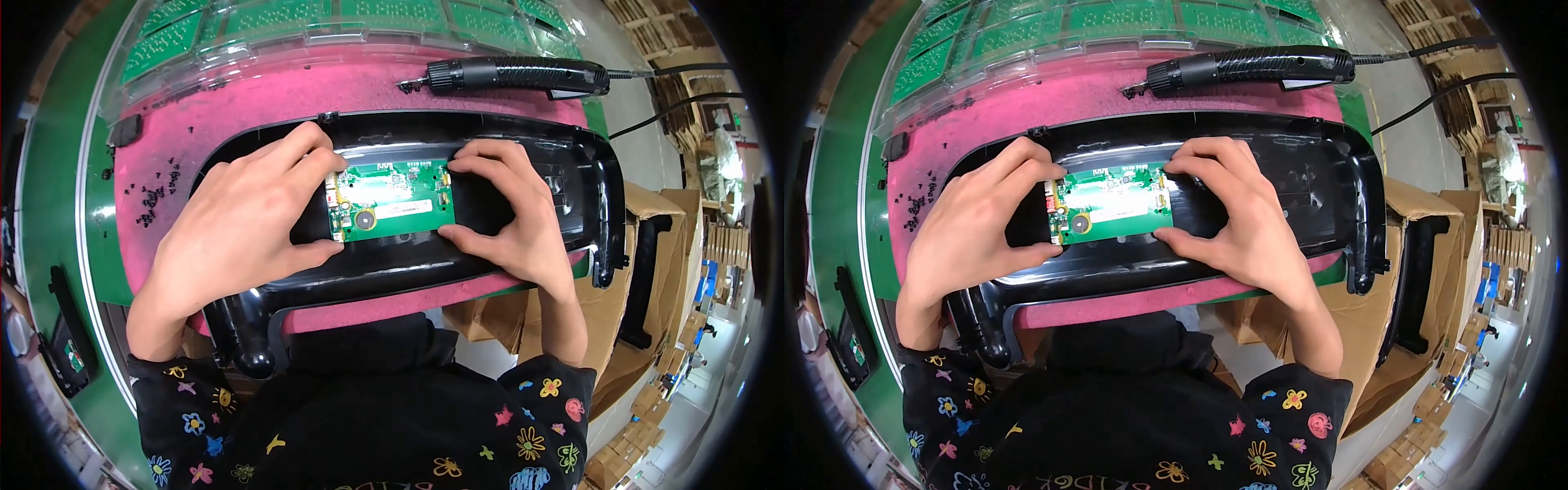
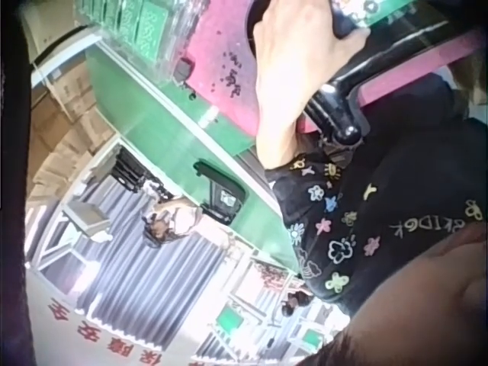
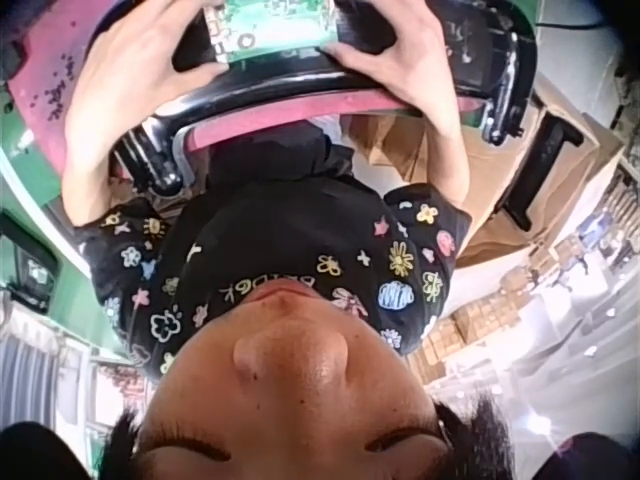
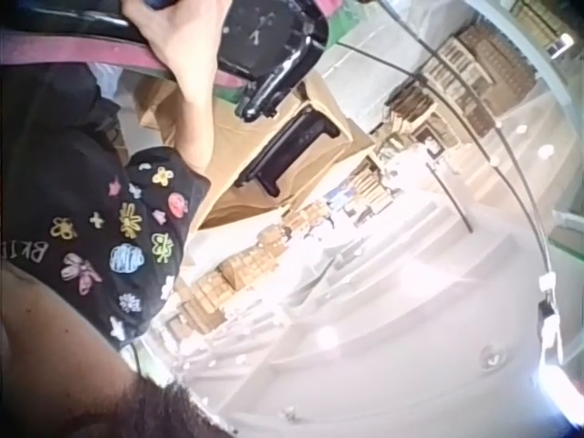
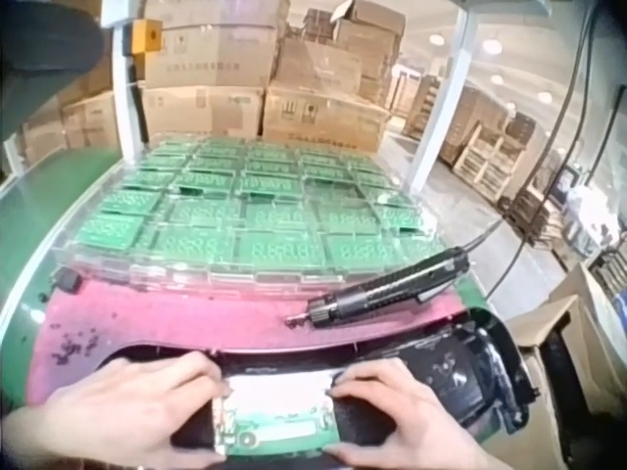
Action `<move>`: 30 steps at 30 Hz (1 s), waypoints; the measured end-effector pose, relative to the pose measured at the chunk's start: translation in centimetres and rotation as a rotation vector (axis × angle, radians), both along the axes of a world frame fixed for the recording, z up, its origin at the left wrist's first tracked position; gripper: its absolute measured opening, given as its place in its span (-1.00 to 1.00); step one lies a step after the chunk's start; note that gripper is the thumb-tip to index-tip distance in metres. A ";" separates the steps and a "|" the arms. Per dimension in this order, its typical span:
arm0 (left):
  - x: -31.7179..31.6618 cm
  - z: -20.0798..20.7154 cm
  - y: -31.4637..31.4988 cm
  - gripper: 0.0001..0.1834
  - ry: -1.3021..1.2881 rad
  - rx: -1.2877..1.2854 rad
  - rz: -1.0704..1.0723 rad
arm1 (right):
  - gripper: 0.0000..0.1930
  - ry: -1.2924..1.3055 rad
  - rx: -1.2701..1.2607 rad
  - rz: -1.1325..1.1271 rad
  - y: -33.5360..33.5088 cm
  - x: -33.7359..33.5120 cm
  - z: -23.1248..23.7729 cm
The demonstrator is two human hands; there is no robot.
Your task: Assemble electronic circuit boards into plastic housings using an electric screwdriver.
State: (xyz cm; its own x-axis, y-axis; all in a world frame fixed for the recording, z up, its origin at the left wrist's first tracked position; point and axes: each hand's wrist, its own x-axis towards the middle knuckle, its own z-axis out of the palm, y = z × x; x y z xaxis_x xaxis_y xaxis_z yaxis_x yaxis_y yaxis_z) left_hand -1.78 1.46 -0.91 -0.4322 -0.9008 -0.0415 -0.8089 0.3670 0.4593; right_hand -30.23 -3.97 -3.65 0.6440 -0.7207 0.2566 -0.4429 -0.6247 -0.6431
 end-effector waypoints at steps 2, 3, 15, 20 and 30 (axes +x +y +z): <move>0.0 0.1 0.0 -0.35 -0.004 0.004 0.003 | -0.46 -0.001 0.002 -0.001 0.0 0.0 0.0; 0.0 0.1 0.1 -0.35 -0.003 0.002 0.004 | -0.46 -0.002 0.002 0.000 0.0 0.0 0.0; 0.2 -0.1 0.2 -0.34 -0.002 -0.009 -0.001 | -0.46 0.024 0.006 -0.013 0.2 0.5 0.0; 0.4 -0.1 0.1 -0.33 0.012 0.009 -0.002 | -0.45 0.040 0.012 -0.025 0.3 0.5 0.1; 0.6 -0.1 0.4 -0.27 0.028 -0.027 -0.022 | -0.16 0.071 0.075 -0.083 0.4 0.3 1.6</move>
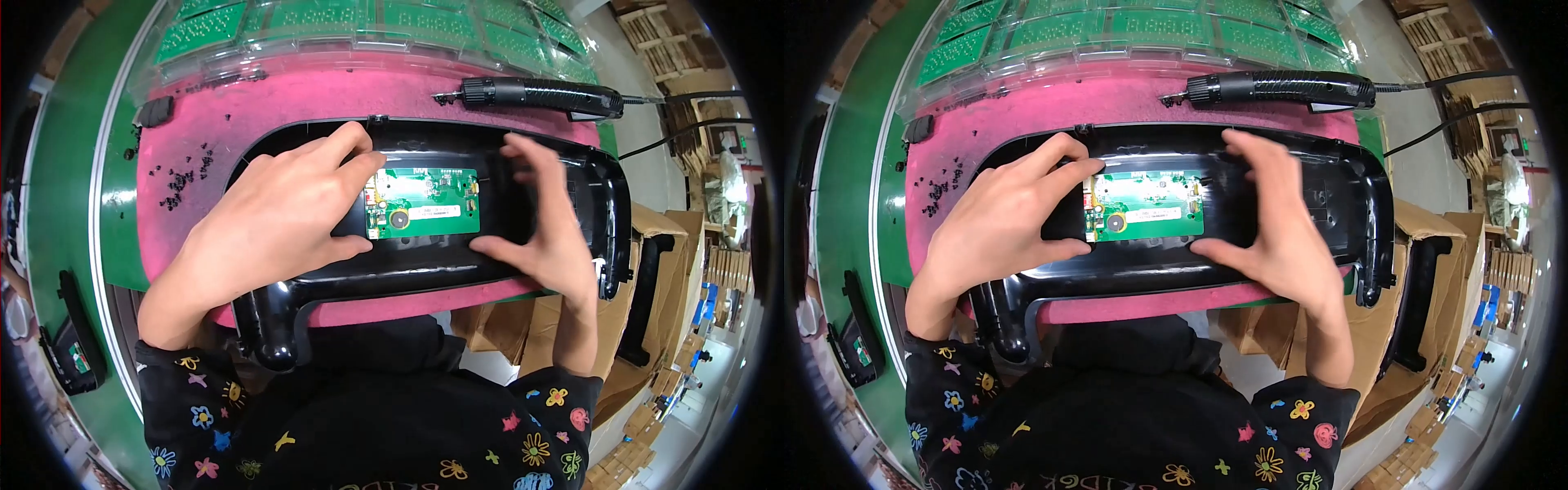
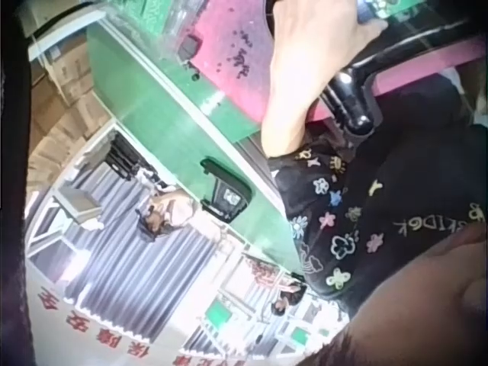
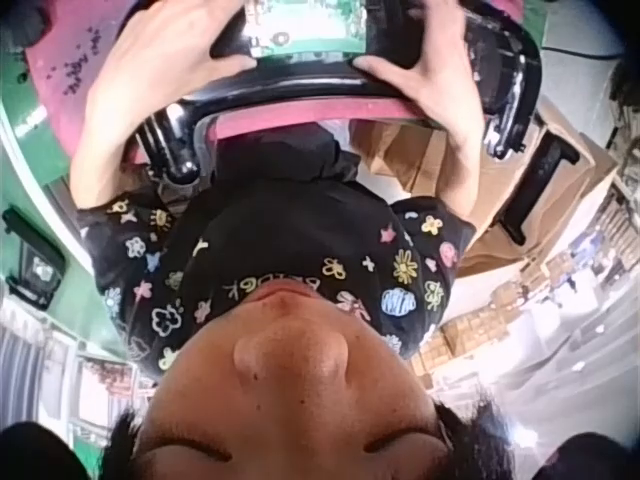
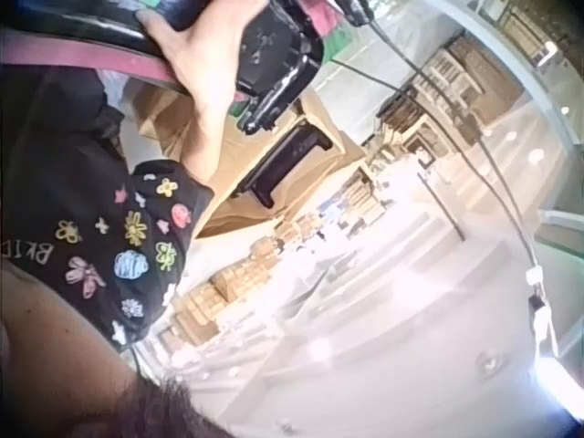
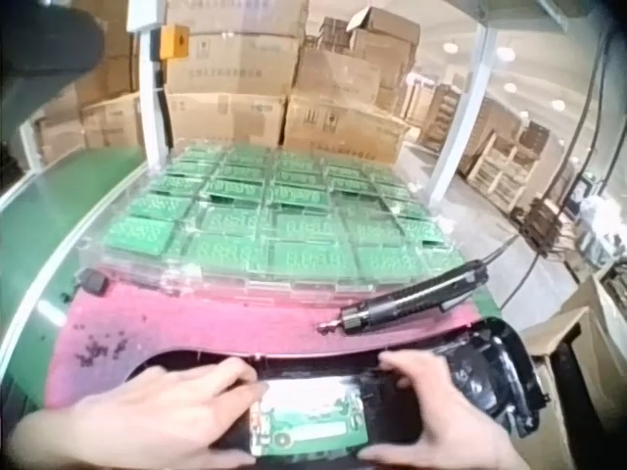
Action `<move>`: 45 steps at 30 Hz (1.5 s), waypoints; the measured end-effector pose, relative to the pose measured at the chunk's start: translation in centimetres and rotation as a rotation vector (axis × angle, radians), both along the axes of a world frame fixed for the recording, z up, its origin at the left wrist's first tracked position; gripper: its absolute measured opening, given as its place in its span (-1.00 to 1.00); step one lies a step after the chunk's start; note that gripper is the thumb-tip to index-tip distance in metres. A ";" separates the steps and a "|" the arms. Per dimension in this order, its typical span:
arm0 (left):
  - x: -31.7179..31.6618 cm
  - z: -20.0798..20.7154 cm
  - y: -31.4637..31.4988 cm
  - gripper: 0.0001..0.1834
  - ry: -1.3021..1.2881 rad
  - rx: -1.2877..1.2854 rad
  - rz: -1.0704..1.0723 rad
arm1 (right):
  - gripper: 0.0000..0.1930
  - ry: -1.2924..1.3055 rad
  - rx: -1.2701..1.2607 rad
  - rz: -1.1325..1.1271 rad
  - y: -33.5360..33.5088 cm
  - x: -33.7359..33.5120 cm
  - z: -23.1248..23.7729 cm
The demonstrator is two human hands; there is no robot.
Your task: Assemble electronic circuit boards into plastic housings using an electric screwdriver.
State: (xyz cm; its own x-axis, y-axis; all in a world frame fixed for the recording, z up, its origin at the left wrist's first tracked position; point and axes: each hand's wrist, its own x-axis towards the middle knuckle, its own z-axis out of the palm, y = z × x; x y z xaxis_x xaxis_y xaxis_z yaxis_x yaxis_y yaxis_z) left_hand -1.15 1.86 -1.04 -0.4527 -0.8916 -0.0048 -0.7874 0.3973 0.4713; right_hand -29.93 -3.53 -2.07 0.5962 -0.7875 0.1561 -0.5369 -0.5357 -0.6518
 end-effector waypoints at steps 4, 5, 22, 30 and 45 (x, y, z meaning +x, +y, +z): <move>0.3 0.3 0.3 -0.18 0.000 0.031 0.010 | -0.24 0.062 -0.506 -0.421 -3.9 -2.6 1.5; 0.2 0.3 0.3 -0.18 0.002 0.027 0.006 | -0.28 0.171 -0.589 -0.527 -5.1 -3.3 1.8; 0.9 0.3 -0.9 -0.58 0.229 -0.251 0.077 | -0.71 -1.318 0.485 -0.206 -7.9 6.8 1.1; 0.3 -0.1 -1.3 -0.68 0.646 -0.175 -0.177 | -0.55 -1.536 0.747 0.357 -2.1 6.9 5.7; -0.6 -0.7 -1.1 -0.78 0.452 -0.551 -0.233 | -0.51 -1.214 0.401 0.424 2.6 7.0 7.3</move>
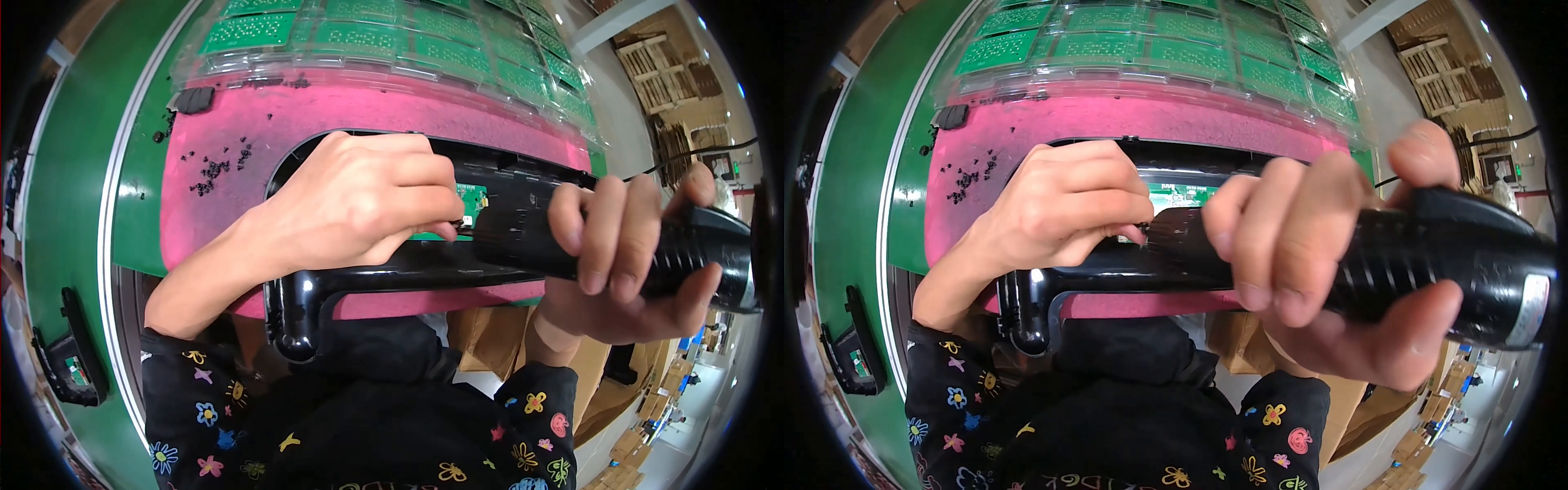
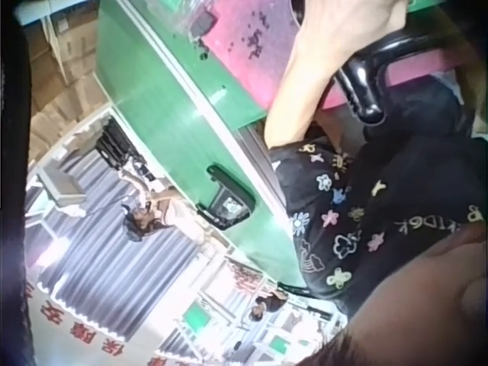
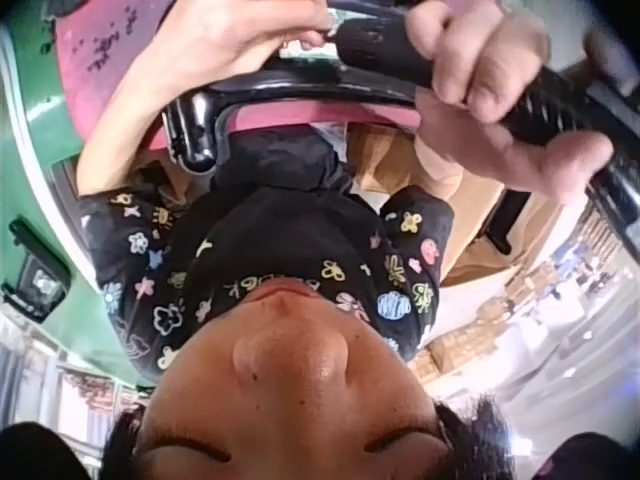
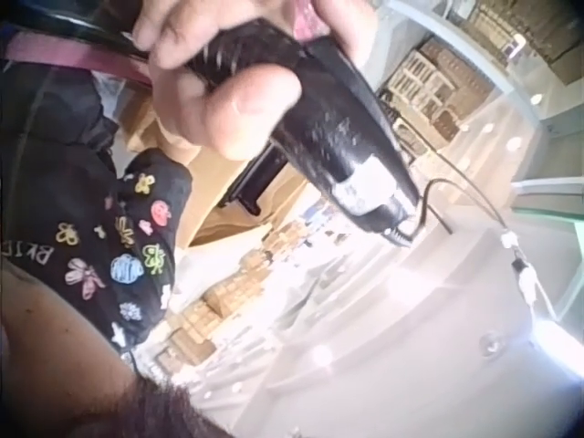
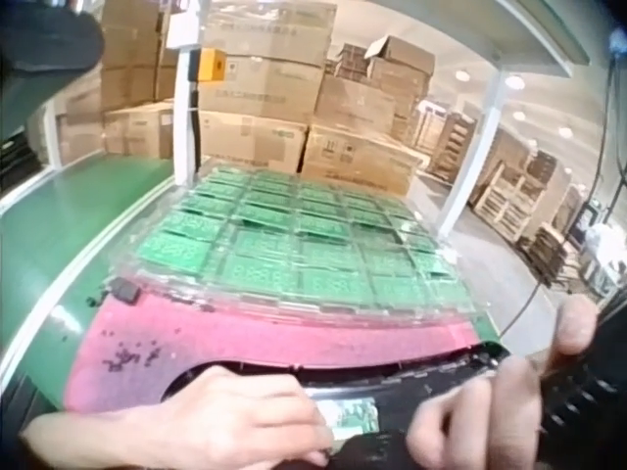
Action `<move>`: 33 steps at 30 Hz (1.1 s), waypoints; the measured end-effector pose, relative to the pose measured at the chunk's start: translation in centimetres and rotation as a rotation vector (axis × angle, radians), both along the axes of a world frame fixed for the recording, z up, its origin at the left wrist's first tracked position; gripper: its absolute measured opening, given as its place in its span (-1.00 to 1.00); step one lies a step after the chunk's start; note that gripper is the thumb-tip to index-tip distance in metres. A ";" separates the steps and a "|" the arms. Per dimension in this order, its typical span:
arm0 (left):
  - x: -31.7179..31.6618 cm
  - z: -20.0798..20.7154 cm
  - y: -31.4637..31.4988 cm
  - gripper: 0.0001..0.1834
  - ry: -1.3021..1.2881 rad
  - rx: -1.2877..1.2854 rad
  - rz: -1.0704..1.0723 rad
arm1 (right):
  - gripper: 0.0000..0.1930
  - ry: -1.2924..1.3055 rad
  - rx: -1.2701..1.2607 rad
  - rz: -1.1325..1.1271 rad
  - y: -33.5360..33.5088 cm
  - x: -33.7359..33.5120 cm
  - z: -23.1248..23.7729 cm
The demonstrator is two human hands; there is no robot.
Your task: Assemble electronic circuit boards into plastic housings using an electric screwdriver.
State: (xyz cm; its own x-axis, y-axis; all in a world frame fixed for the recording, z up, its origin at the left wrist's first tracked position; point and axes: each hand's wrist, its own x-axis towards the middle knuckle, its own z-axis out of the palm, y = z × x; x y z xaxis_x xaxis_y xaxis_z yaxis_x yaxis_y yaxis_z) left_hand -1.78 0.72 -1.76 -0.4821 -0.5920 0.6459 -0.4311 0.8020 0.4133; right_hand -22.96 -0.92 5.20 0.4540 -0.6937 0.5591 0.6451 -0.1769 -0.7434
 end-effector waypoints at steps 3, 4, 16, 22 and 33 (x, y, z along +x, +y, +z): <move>0.4 0.1 -0.4 -0.81 0.233 -0.015 0.053 | -0.54 0.035 -0.016 -0.012 0.0 -0.4 0.7; 1.0 0.7 -0.6 -0.85 0.304 0.047 0.071 | -0.54 0.036 -0.016 -0.010 0.2 -0.3 0.8; 0.6 -0.2 -0.7 -0.71 0.121 -0.031 -0.088 | -0.61 -0.247 -0.143 -0.201 0.8 1.1 0.6; 0.5 -0.3 -0.9 -0.73 0.155 -0.074 -0.101 | -0.60 -0.234 -0.154 -0.244 0.8 1.4 0.4; 0.9 -0.3 -0.9 -0.73 0.122 -0.051 -0.146 | -0.48 -0.155 -0.302 -0.003 -1.0 1.6 0.1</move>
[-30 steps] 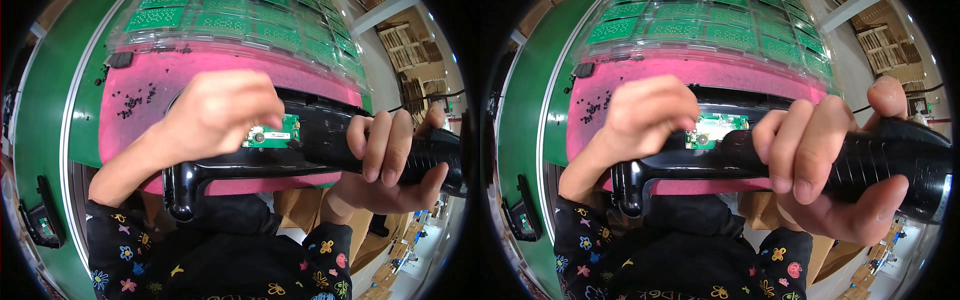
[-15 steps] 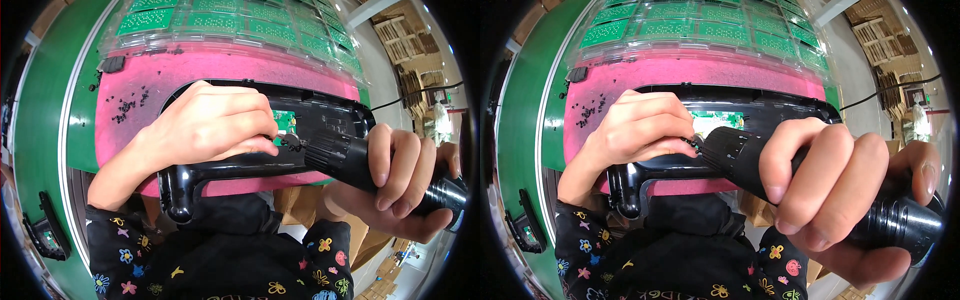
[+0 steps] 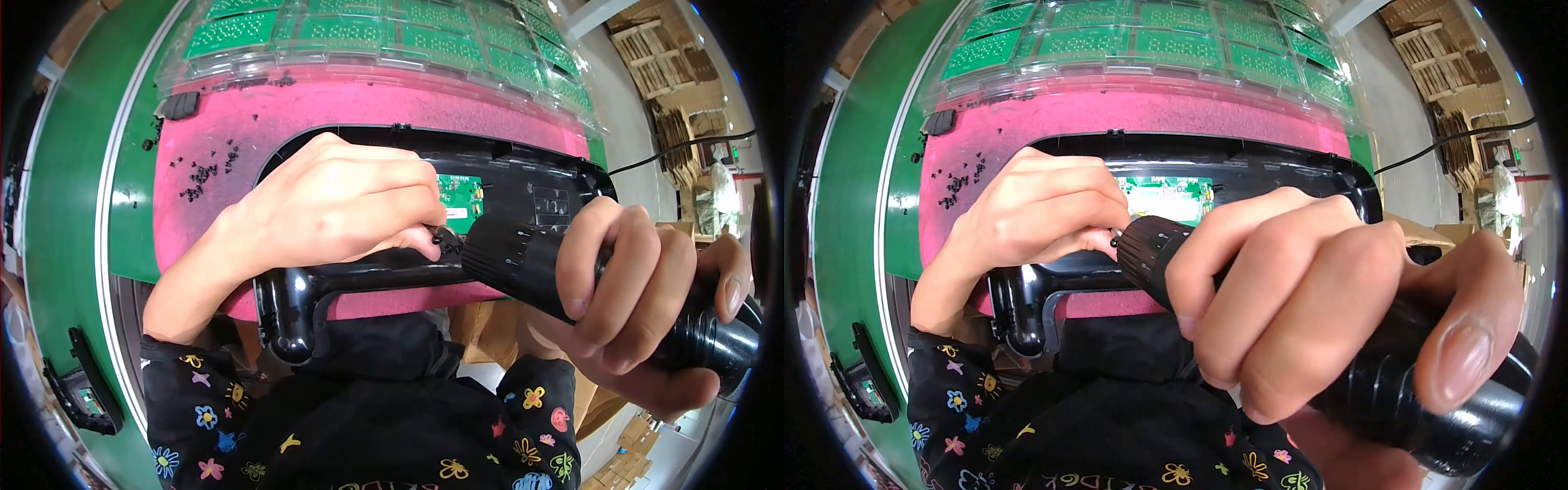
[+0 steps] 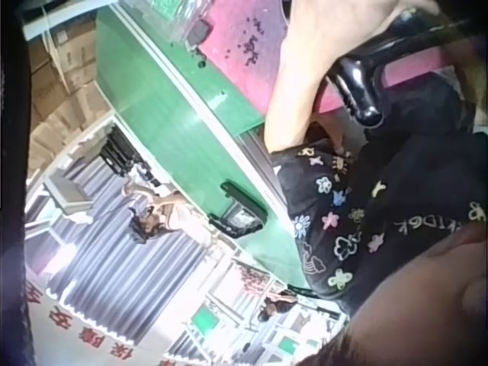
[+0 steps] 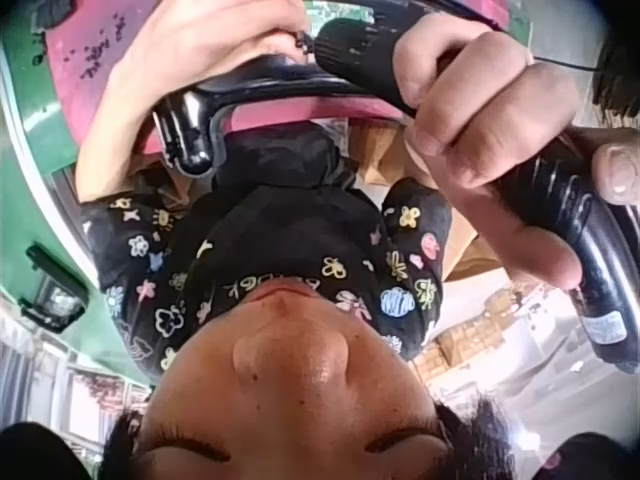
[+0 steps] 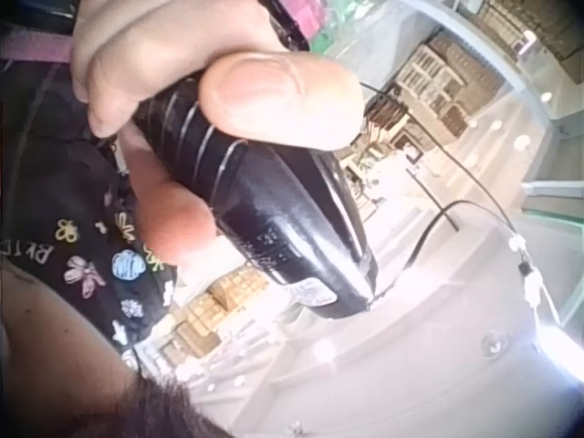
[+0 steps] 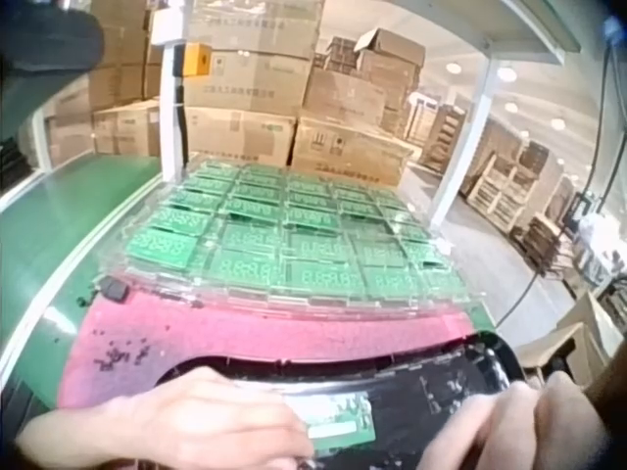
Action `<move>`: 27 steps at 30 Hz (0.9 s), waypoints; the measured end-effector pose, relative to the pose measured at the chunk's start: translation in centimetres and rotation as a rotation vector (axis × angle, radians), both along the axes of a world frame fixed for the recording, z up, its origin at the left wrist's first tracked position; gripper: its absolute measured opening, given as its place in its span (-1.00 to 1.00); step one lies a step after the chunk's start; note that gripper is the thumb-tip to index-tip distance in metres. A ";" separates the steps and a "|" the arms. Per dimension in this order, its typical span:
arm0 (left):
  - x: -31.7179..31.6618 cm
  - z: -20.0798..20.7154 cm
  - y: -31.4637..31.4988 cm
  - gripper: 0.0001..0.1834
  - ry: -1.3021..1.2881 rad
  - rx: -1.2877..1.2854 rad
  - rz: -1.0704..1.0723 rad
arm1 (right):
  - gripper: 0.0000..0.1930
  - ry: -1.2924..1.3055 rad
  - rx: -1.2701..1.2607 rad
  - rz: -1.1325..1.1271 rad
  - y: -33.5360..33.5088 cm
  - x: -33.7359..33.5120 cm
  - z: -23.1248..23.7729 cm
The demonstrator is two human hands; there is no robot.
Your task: Assemble electronic circuit boards into plastic housings using an electric screwdriver.
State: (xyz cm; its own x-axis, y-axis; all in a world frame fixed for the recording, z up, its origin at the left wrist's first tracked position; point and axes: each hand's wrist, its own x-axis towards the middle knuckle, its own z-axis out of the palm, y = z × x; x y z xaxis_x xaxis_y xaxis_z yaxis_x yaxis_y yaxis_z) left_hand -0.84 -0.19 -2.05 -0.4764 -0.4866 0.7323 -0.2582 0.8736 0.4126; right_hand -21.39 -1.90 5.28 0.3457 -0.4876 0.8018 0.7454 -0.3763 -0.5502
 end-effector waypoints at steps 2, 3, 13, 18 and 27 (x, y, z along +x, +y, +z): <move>0.0 0.2 0.1 -0.76 -0.048 0.119 -0.021 | -0.50 0.031 -0.029 0.043 -0.2 -0.3 0.1; 0.1 0.4 0.2 -0.76 -0.048 0.119 -0.023 | -0.50 0.031 -0.029 0.041 -0.2 -0.5 0.2; 0.2 0.7 0.0 -0.79 -0.303 0.254 0.194 | -0.56 0.248 0.185 -0.214 -3.1 -2.9 -2.0; 0.7 0.1 -0.1 -0.77 -0.328 0.297 0.164 | -0.62 0.263 0.265 -0.293 -4.0 -2.2 -4.2; 0.2 0.1 0.2 -0.76 -0.475 0.373 0.140 | -0.63 0.328 0.295 -0.329 -4.2 -3.2 -5.2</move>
